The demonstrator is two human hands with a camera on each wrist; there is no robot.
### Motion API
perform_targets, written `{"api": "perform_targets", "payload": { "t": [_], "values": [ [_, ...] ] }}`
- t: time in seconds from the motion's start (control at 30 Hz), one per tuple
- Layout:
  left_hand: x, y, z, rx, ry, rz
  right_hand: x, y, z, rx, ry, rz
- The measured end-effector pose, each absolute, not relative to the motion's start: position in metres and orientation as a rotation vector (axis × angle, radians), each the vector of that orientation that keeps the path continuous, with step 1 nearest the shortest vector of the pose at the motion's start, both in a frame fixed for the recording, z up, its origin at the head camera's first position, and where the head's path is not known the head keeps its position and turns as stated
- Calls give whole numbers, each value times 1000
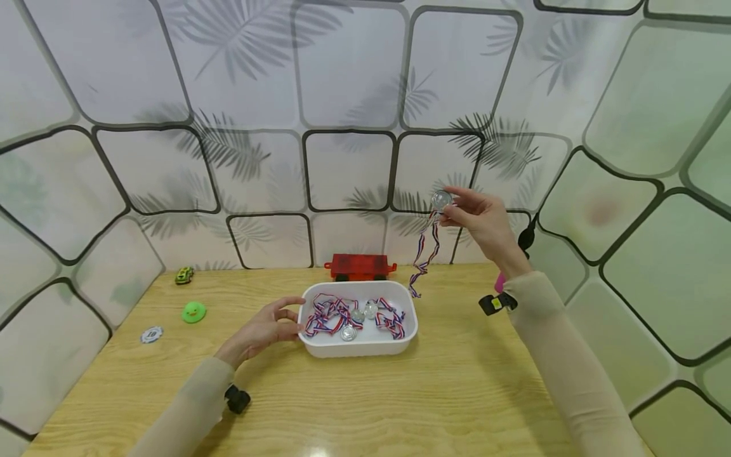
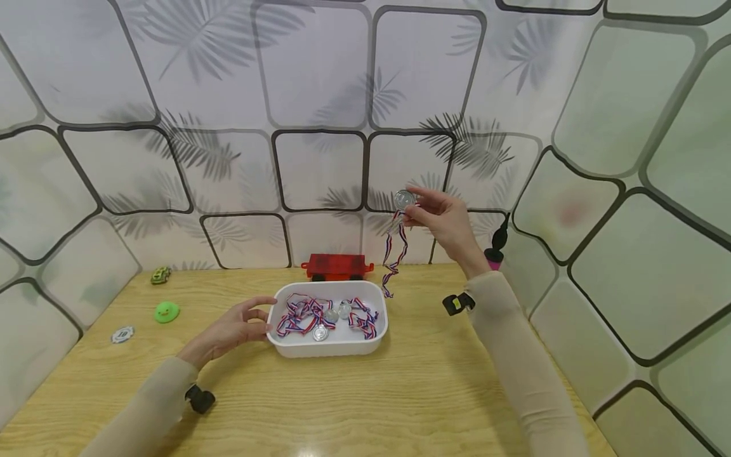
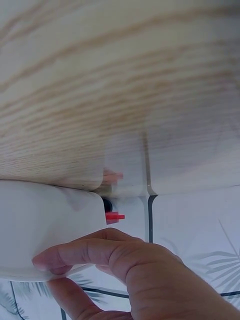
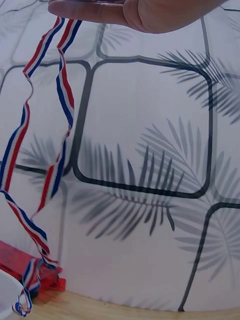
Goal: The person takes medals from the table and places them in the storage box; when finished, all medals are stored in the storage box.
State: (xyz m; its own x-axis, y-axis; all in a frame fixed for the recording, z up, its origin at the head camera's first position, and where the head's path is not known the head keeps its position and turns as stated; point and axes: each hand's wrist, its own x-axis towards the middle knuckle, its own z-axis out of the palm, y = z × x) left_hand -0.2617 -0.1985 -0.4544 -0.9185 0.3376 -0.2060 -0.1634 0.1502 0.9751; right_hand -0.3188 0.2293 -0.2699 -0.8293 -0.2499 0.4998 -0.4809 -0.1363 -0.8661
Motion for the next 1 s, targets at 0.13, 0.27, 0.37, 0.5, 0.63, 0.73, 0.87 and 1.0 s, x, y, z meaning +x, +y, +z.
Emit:
{"api": "perform_targets", "payload": {
  "t": [0.13,0.27,0.37,0.5,0.63,0.73,0.87,1.0],
  "values": [
    [-262,-199,-454,157,2064,1820,-316,222,-261,882,-1906,2098],
    [-262,-199,-455,150,2070,1818,-315,214,-254,957,-1864,2112],
    [-262,-199,-455,149,2071,1816,-315,207,-253,1004,-1859,2102],
    [-263,-199,-456,149,2063,1821,-317,199,-253,1024,-1874,2094],
    [-262,-199,-456,150,2062,1823,-319,192,-258,1018,-1929,2063],
    [-262,-199,-456,148,2060,1825,-321,188,-265,992,-1991,2032],
    [-263,-199,-456,145,2052,1830,-322,182,-277,939,-2092,2037],
    [-263,-199,-456,145,2044,1835,-323,178,-291,910,-2235,2023]
  ]
}}
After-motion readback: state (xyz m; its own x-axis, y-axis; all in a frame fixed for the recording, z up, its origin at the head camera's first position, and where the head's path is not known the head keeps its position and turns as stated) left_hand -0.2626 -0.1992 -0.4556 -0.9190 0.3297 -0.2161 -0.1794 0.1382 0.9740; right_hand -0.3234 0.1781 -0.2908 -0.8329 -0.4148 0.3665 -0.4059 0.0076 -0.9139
